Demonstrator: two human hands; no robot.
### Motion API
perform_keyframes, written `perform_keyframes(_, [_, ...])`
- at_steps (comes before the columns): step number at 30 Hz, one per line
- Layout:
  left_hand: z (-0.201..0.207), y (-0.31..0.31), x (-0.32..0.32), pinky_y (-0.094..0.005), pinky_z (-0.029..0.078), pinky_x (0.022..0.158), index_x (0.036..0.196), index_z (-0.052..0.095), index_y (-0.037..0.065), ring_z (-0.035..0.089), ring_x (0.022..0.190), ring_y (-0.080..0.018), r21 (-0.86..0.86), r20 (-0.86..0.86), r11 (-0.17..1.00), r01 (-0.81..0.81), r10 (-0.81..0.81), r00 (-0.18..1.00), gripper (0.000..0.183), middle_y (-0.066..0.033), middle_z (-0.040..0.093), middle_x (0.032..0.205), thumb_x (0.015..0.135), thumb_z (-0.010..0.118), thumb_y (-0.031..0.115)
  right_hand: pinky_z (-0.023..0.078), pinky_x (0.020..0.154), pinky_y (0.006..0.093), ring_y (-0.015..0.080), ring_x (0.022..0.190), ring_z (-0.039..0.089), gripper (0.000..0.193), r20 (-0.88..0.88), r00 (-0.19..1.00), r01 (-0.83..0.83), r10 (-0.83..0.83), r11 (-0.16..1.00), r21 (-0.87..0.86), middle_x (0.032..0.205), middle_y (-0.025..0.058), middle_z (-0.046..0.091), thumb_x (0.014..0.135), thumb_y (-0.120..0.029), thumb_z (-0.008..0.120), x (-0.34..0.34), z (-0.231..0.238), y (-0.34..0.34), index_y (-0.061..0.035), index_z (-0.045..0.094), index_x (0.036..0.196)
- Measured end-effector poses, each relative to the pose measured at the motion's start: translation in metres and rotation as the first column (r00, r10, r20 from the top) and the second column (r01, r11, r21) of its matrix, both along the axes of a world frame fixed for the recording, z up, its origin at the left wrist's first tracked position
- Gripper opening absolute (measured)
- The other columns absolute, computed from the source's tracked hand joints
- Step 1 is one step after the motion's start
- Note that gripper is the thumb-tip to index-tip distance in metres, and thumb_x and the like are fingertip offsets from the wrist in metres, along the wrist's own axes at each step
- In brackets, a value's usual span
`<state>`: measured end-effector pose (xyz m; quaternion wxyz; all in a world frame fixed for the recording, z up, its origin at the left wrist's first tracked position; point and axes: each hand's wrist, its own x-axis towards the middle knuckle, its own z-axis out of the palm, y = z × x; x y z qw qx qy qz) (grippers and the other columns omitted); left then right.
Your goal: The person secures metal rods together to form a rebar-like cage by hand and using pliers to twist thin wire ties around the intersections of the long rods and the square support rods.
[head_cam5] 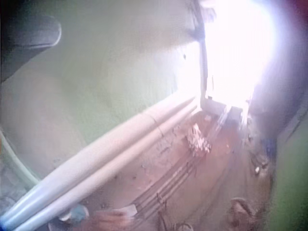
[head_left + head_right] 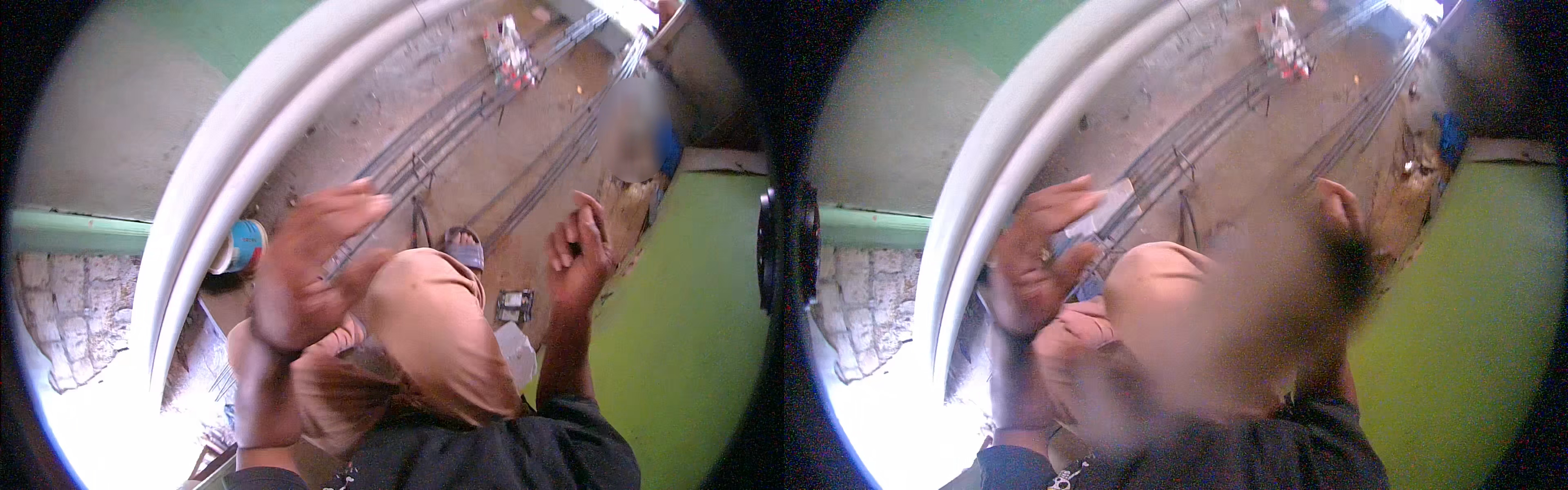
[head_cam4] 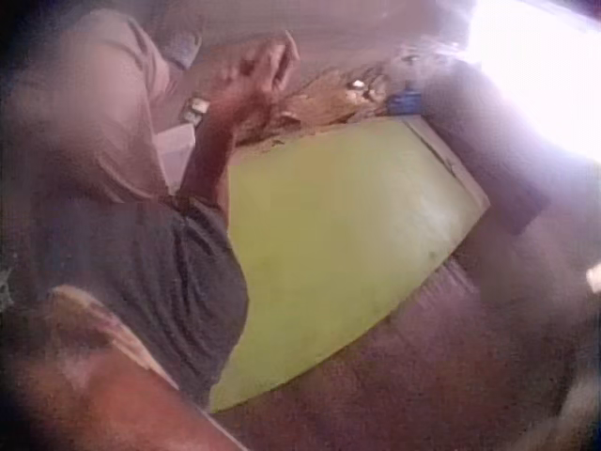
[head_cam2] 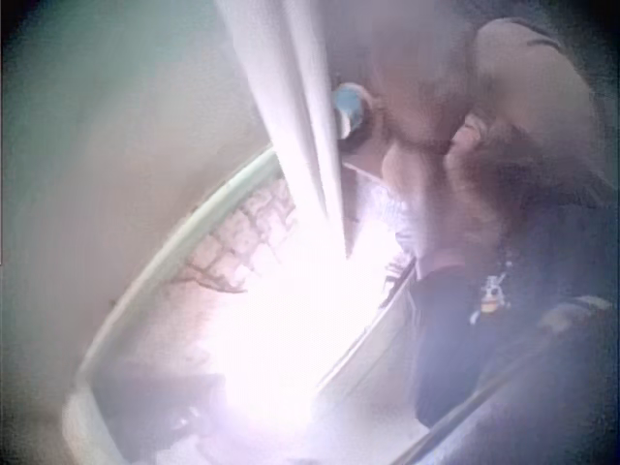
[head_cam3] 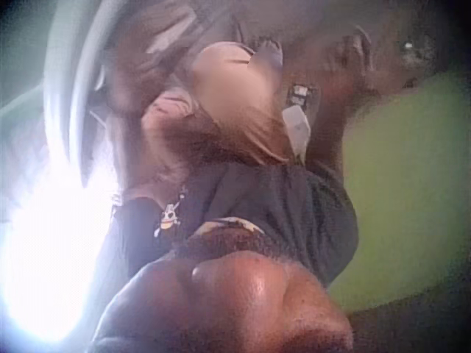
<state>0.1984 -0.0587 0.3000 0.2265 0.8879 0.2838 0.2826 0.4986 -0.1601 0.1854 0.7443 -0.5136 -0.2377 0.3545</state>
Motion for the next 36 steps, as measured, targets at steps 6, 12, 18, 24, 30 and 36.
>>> perform_keyframes(6, [-0.015, -0.033, 0.082, -0.0412, 0.044, 0.094, 0.118, 0.058, 0.003, 0.055, 0.110, -0.0350, 0.137, 0.593, 0.991, -0.010, -0.073, 0.802, 0.041, -0.0181, 0.060, 0.112, 0.084, 0.068, 0.022, 0.031, 0.037, 0.0201, 0.0051, 0.043, 0.033, 0.027, -0.354, 0.817, -0.233, 0.456, 0.821, 0.522, 0.067, -0.0012, 0.043, 0.095, -0.017, 0.049, -0.087, 0.143, 0.023, -0.0006, 0.053, 0.117])
perform_keyframes(12, [0.000, -0.064, 0.078, -0.0334, 0.048, 0.071, 0.099, 0.060, 0.002, 0.064, 0.083, -0.0282, -0.216, 0.432, 0.947, 0.238, -0.126, 0.893, 0.016, -0.0147, 0.064, 0.091, 0.094, 0.055, 0.017, 0.030, 0.037, 0.0207, 0.0052, 0.043, 0.033, 0.025, -0.091, 0.944, -0.165, 0.319, 0.690, 0.705, 0.067, -0.0015, 0.043, 0.097, -0.015, 0.045, -0.064, 0.208, 0.018, -0.0001, 0.056, 0.113])
perform_keyframes(18, [-0.022, -0.080, 0.113, -0.0366, 0.050, 0.069, 0.095, 0.062, 0.003, 0.064, 0.081, -0.0320, -0.329, 0.559, 0.916, 0.231, -0.008, 0.829, 0.019, -0.0152, 0.065, 0.091, 0.094, 0.053, 0.020, 0.029, 0.036, 0.0186, 0.0046, 0.044, 0.033, 0.026, 0.044, 0.999, -0.050, 0.025, 0.627, 0.778, 0.068, -0.0016, 0.043, 0.094, -0.014, 0.050, -0.052, 0.243, 0.007, 0.0026, 0.056, 0.113])
perform_keyframes(24, [-0.042, -0.072, 0.126, -0.0411, 0.039, 0.098, 0.112, 0.057, 0.000, 0.053, 0.112, -0.0347, -0.105, 0.181, 0.964, 0.243, -0.222, 0.958, 0.036, -0.0215, 0.058, 0.114, 0.093, 0.053, 0.030, 0.033, 0.047, 0.0196, 0.0045, 0.052, 0.039, 0.027, 0.586, 0.735, 0.035, -0.342, 0.881, 0.471, 0.077, 0.0011, 0.053, 0.094, -0.025, 0.054, -0.007, 0.249, 0.013, -0.0036, 0.061, 0.110])
perform_keyframes(30, [-0.014, -0.022, 0.081, -0.0374, 0.037, 0.102, 0.130, 0.046, -0.003, 0.051, 0.118, -0.0254, -0.328, 0.826, 0.918, 0.222, 0.165, 0.539, 0.047, -0.0178, 0.053, 0.127, 0.099, 0.042, 0.032, 0.047, 0.064, 0.0301, 0.0131, 0.067, 0.055, 0.022, 0.947, 0.259, -0.356, 0.188, 0.930, -0.088, 0.078, 0.0093, 0.059, 0.093, -0.021, 0.055, -0.038, 0.143, 0.010, -0.0034, 0.063, 0.103])
perform_keyframes(36, [0.014, -0.010, 0.055, -0.0333, 0.050, 0.083, 0.121, 0.053, -0.002, 0.064, 0.089, -0.0200, -0.587, 0.750, 0.800, 0.126, 0.477, 0.459, 0.037, -0.0121, 0.066, 0.096, 0.099, 0.044, 0.027, 0.047, 0.065, 0.0297, 0.0158, 0.069, 0.059, 0.018, 0.693, 0.488, -0.491, 0.530, 0.823, -0.284, 0.079, 0.0126, 0.062, 0.091, -0.014, 0.056, -0.058, 0.092, -0.007, -0.0027, 0.064, 0.103])
